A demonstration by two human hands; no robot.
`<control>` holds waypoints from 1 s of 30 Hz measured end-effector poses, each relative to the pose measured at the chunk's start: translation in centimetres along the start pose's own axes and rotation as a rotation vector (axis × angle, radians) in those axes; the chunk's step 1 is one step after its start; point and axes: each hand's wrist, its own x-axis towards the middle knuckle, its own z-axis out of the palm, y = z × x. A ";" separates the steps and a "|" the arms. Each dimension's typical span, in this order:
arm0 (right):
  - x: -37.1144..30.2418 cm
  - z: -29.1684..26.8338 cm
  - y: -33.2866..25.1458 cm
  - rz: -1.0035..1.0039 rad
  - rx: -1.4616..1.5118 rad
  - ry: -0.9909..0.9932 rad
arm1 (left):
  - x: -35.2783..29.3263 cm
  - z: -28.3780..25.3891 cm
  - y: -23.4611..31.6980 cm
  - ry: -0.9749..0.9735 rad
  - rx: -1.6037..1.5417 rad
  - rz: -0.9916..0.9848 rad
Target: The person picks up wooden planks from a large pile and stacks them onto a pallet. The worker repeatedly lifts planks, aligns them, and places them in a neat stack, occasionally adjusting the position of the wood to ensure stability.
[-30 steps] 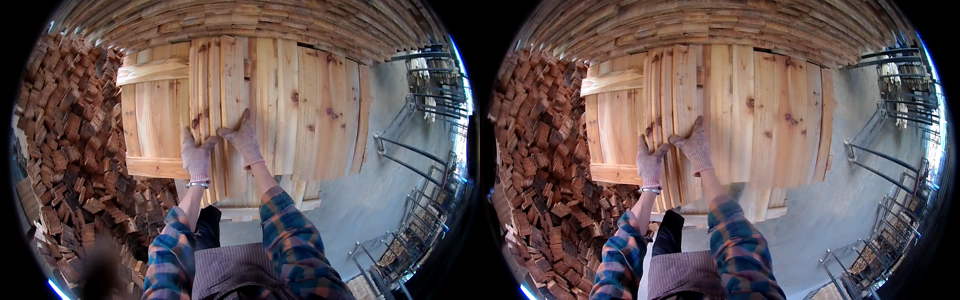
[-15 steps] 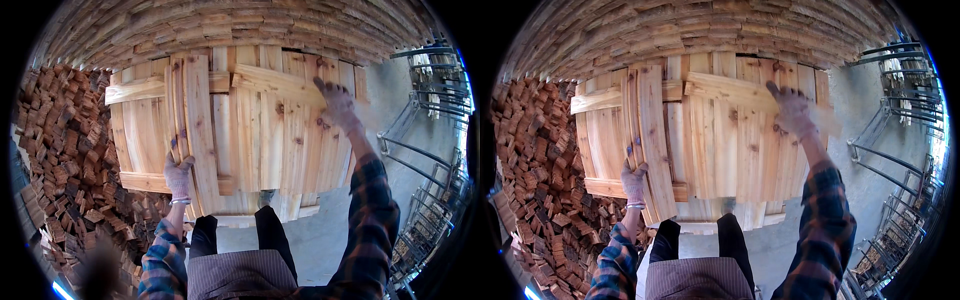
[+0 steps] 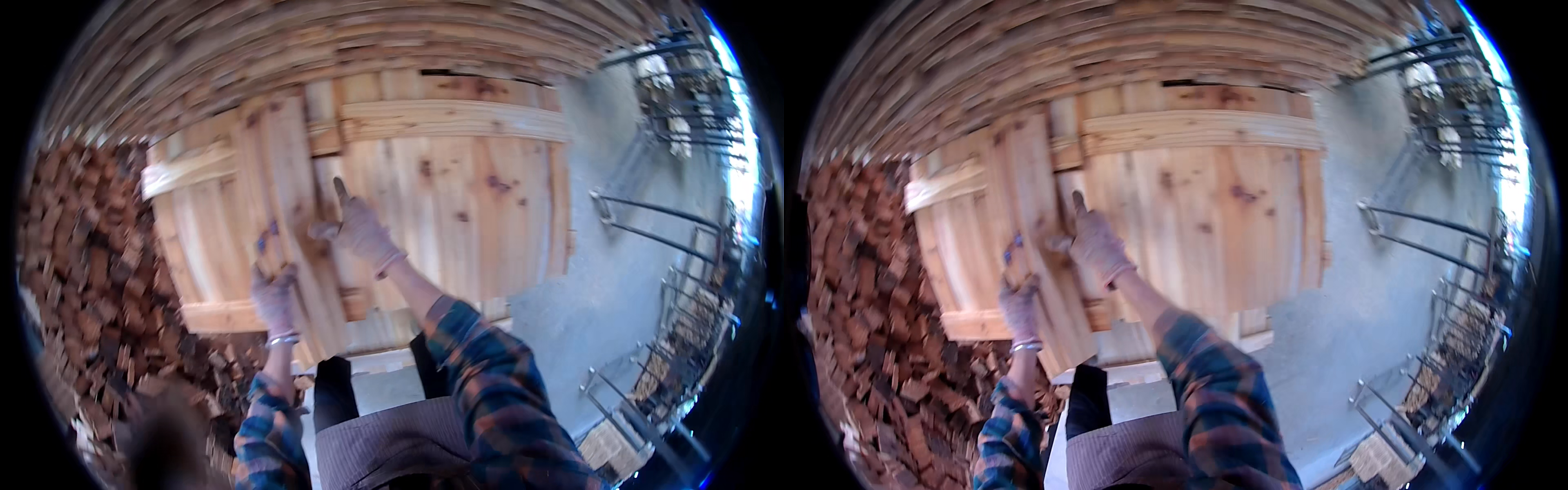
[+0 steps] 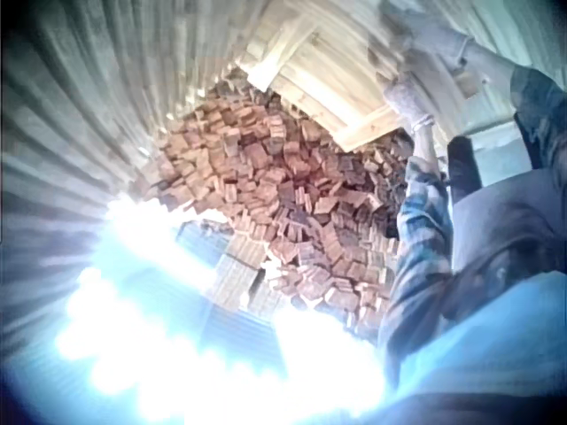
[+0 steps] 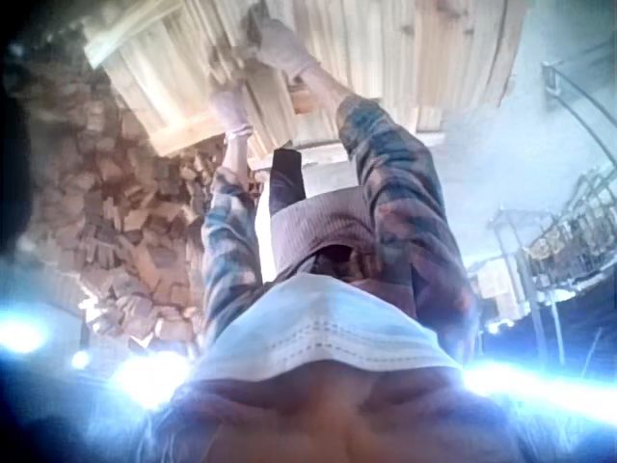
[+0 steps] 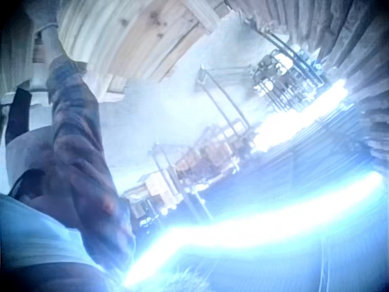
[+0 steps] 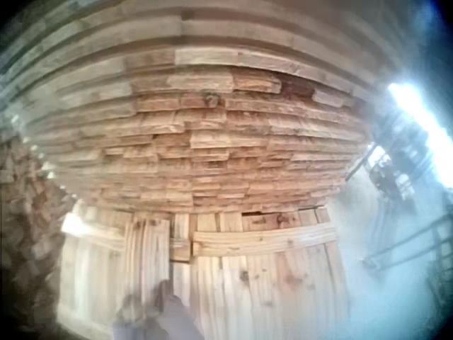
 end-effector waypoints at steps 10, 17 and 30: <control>-4.3 -1.5 -1.4 -0.103 -0.202 0.106 | 3.6 -2.0 -4.7 -0.085 -0.132 0.043; -19.8 -10.2 15.0 -0.083 -1.245 -0.017 | 3.4 0.1 -4.0 -0.076 0.035 -0.065; -19.4 -7.9 18.7 -0.110 -1.207 -0.054 | 4.1 -2.0 -7.5 -0.011 -0.088 -0.008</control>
